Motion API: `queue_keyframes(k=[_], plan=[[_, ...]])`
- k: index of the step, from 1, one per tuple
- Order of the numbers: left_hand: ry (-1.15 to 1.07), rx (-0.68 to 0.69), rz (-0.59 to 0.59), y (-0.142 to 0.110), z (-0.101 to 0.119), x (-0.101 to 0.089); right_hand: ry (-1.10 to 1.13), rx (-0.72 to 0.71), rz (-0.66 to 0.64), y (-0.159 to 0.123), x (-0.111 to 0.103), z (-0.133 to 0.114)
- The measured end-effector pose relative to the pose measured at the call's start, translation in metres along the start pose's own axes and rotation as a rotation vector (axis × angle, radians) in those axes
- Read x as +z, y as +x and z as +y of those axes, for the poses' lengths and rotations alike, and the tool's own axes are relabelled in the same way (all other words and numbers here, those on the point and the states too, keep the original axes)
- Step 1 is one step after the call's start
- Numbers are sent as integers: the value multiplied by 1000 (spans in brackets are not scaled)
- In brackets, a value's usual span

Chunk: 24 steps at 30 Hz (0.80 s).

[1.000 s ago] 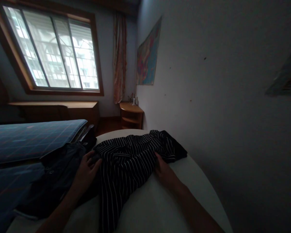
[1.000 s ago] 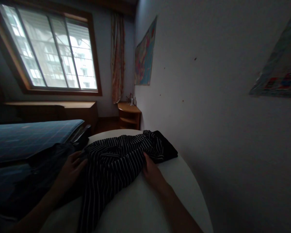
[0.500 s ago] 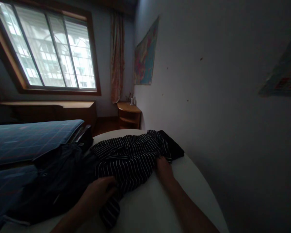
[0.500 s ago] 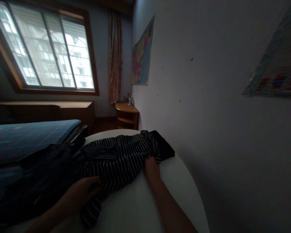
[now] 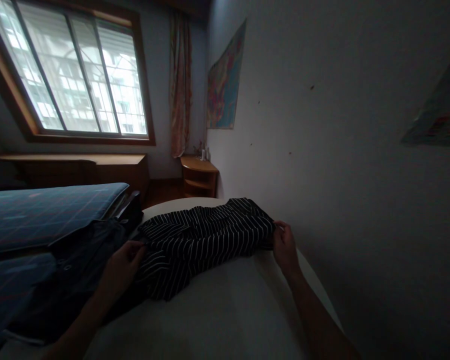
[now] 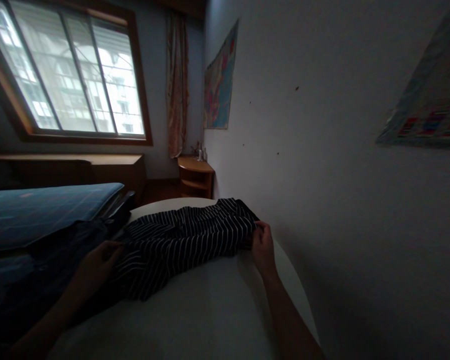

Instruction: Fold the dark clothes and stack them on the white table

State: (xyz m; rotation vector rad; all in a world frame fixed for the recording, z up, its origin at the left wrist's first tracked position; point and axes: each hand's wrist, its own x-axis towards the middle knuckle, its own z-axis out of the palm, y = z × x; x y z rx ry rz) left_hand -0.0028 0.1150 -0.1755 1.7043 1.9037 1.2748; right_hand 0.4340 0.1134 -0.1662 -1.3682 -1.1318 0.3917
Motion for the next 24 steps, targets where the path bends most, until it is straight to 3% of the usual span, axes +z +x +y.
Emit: queue_keyframes(k=[3,6,9,12,18,21,24], plan=[[-12,114,-39,-10,9,7,48,-92,-205,-2,6,9],[37,392,-86,-26,22,9,-102,-135,-459,-11,9,11],[163,598,-437,-43,33,11,-424,-204,-559,-19,10,12],[283,583,-697,-53,36,13,-679,-250,-620,-22,11,11],[273,507,-746,-51,26,10,-864,-364,-728,-24,13,0],[224,461,-711,-45,21,8,-706,-323,-683,-22,8,-8],[131,394,-594,-36,21,6,-414,-232,-607,-14,-2,-18]])
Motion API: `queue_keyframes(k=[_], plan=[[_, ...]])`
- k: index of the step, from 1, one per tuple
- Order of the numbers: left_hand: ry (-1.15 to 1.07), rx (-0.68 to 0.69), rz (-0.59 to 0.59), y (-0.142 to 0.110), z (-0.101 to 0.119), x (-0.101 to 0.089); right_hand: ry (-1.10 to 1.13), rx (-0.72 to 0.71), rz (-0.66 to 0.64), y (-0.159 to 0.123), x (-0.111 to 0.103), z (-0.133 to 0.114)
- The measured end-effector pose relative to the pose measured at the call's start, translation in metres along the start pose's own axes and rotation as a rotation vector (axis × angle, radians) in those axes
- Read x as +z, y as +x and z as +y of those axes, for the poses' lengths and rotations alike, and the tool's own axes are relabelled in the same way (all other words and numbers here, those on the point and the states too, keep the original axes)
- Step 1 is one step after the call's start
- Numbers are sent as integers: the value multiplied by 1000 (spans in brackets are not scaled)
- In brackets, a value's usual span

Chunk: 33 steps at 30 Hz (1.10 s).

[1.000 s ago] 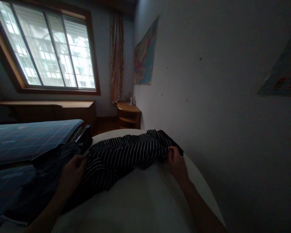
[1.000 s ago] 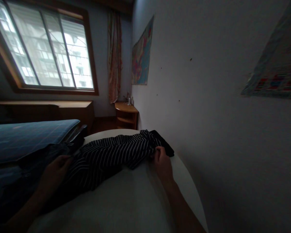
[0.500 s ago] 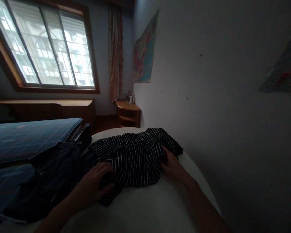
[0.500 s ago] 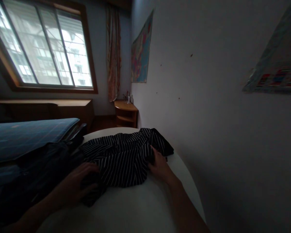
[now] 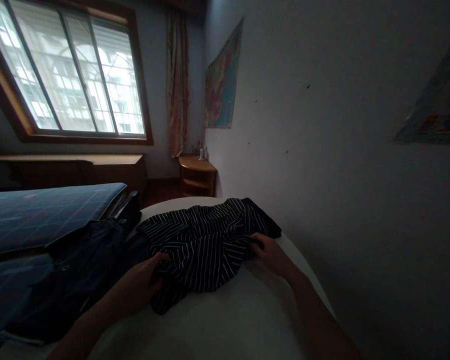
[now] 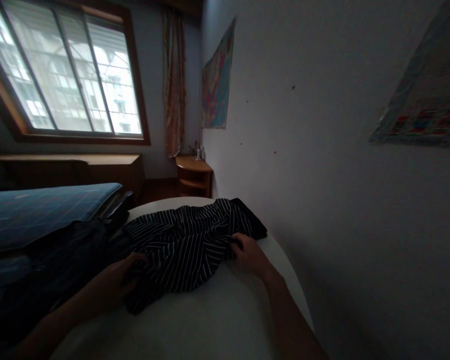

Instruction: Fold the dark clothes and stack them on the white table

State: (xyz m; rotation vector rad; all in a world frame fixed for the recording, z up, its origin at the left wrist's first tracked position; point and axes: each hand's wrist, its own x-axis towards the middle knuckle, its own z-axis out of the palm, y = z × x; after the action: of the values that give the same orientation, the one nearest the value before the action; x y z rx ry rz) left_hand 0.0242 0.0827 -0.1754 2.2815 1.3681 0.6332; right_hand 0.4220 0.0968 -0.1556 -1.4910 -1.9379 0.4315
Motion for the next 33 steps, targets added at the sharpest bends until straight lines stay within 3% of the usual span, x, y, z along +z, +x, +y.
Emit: queue_keyframes(k=[6,10,13,16,18,22,25,28,30,33], plan=[[-148,-112,421,6,3,-21,338,117,369,-13,-52,-19],[-167,-111,535,1,19,-38,366,212,483,-38,-92,-27],[-221,-80,530,-2,35,-46,353,286,433,-52,-113,-15],[-266,-104,443,-6,46,-46,349,343,297,-61,-119,8],[-275,-59,324,-14,50,-40,316,340,224,-68,-115,23],[-186,80,-179,-45,51,-16,119,319,64,-94,-95,37],[-69,168,-421,-67,53,4,-40,207,-28,-115,-78,27],[34,223,-496,-73,60,18,-57,110,-255,-130,-61,5],[47,187,-551,-72,65,20,-67,103,-390,-136,-52,-10],[-42,97,-631,-73,69,14,-157,123,-487,-145,-42,-27]])
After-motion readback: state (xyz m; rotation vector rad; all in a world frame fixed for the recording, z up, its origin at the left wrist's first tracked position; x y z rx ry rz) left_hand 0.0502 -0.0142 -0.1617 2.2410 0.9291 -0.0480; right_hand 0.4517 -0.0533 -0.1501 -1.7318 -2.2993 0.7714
